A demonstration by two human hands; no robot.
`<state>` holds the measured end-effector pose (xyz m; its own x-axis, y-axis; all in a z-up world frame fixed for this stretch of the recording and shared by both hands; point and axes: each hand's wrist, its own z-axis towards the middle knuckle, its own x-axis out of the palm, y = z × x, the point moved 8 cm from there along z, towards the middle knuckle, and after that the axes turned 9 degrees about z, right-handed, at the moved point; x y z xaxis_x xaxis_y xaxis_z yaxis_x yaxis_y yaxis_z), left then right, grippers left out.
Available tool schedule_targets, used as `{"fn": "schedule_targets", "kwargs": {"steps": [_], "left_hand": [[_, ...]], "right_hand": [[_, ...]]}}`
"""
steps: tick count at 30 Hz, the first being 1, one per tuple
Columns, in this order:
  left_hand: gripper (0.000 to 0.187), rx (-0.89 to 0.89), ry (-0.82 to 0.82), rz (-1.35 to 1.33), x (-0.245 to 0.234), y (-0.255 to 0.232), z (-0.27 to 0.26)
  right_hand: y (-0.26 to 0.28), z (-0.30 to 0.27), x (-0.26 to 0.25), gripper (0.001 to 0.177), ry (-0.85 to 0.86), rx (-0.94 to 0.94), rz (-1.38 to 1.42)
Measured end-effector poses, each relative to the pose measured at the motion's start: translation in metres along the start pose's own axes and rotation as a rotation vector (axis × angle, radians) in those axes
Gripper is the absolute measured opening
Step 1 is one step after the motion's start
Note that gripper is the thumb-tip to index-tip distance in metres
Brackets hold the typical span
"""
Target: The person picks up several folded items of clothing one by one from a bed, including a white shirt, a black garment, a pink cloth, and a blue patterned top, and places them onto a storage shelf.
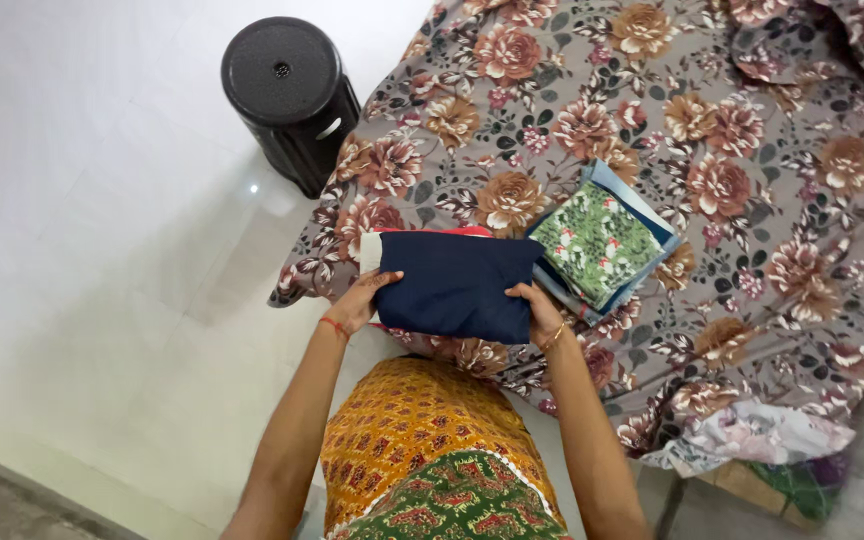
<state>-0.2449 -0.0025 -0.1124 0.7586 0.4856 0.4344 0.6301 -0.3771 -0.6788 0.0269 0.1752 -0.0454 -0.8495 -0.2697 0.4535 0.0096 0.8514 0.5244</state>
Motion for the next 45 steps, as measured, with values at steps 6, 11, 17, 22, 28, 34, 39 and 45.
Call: {"fn": "schedule_targets", "kwargs": {"steps": [6,11,17,22,28,34,39,45], "left_hand": [[0.052,-0.018,0.113,-0.021,0.114,-0.025,-0.043],[0.062,-0.089,0.284,0.106,0.220,-0.017,-0.067],[0.063,-0.195,0.568,0.273,0.351,0.037,-0.094],[0.062,-0.208,0.802,0.440,0.462,0.106,-0.119],[0.063,-0.518,1.025,0.628,0.580,0.197,-0.176],[0.064,-0.652,1.355,0.775,0.690,0.292,-0.238],[0.065,-0.709,1.589,0.910,0.766,0.380,-0.291],[0.071,-0.836,1.849,1.043,0.849,0.451,-0.387]], "right_hand": [[0.001,-0.080,-0.058,0.047,0.055,-0.196,0.219],[-0.006,-0.177,-0.126,0.063,0.017,-0.403,0.313],[-0.056,-0.314,-0.220,0.067,-0.204,-0.597,0.384],[-0.112,-0.430,-0.273,0.071,-0.374,-0.795,0.522],[-0.198,-0.546,-0.317,0.077,-0.706,-0.971,0.679],[-0.280,-0.627,-0.326,0.078,-0.938,-1.211,0.868],[-0.325,-0.685,-0.327,0.079,-1.200,-1.406,0.995],[-0.364,-0.746,-0.311,0.082,-1.582,-1.497,1.116]]}}
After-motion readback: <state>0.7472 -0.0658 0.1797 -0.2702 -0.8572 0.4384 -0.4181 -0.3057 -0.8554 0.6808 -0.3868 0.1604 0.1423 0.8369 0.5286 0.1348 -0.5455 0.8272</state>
